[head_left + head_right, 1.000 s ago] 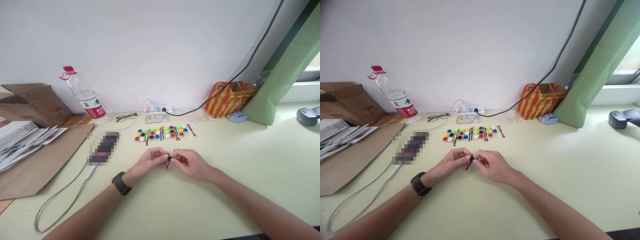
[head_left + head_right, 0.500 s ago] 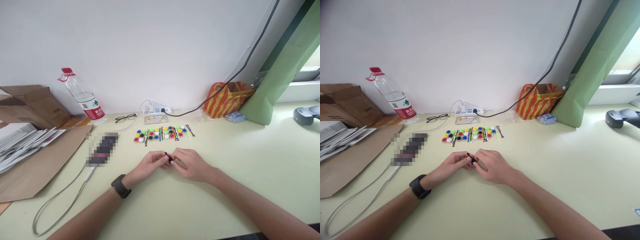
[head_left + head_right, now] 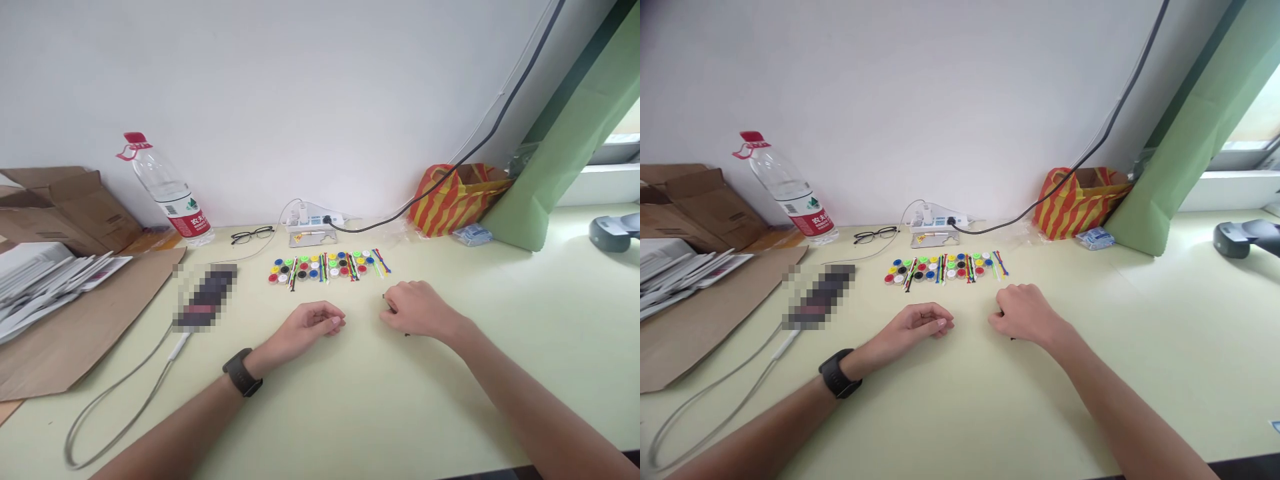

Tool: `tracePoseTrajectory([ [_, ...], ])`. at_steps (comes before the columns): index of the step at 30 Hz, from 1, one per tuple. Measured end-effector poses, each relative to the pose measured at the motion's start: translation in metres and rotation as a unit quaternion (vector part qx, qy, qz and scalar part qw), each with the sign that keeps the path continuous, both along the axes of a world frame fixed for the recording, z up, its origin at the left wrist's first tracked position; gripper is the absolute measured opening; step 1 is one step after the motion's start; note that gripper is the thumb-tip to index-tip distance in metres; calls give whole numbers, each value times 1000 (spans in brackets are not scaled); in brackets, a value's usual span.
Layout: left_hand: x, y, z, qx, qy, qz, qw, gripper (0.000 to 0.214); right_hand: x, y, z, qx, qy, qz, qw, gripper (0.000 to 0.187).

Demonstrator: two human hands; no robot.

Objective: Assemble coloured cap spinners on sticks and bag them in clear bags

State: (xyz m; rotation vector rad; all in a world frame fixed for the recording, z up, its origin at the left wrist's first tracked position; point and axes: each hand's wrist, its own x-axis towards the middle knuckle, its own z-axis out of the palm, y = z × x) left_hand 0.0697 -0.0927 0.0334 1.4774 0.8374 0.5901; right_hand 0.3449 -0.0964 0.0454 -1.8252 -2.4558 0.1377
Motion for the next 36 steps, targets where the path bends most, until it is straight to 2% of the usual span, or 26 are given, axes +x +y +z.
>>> tracePoseTrajectory([
  [4, 0, 0, -1, -1, -3, -2, 1000, 31, 18, 5, 6, -14, -90, -68, 993, 21],
  [6, -1, 0, -2, -3, -1, -3, 1000, 31, 21, 8, 8, -6, -84, -92, 992, 15],
  [8, -1, 1, -2, -3, 3, -4, 1000, 31, 19, 13, 5, 38, -45, -106, 993, 12],
  [12, 0, 0, -1, 2, 5, -6, 1000, 31, 16, 24, -12, 134, 28, -81, 987, 20],
  [18, 0, -1, 0, 8, 0, -8, 1000, 32, 20, 34, -36, 100, 56, -45, 992, 28],
  [30, 0, -1, -1, 7, 6, -9, 1000, 32, 19, 36, -34, 80, 84, -59, 992, 22],
  [33, 0, 0, -2, 9, 7, -14, 1000, 31, 19, 37, -35, 104, 110, -64, 986, 21],
  [36, -1, 0, -3, 8, 7, -14, 1000, 32, 21, 38, -35, 159, 171, -73, 970, 18],
])
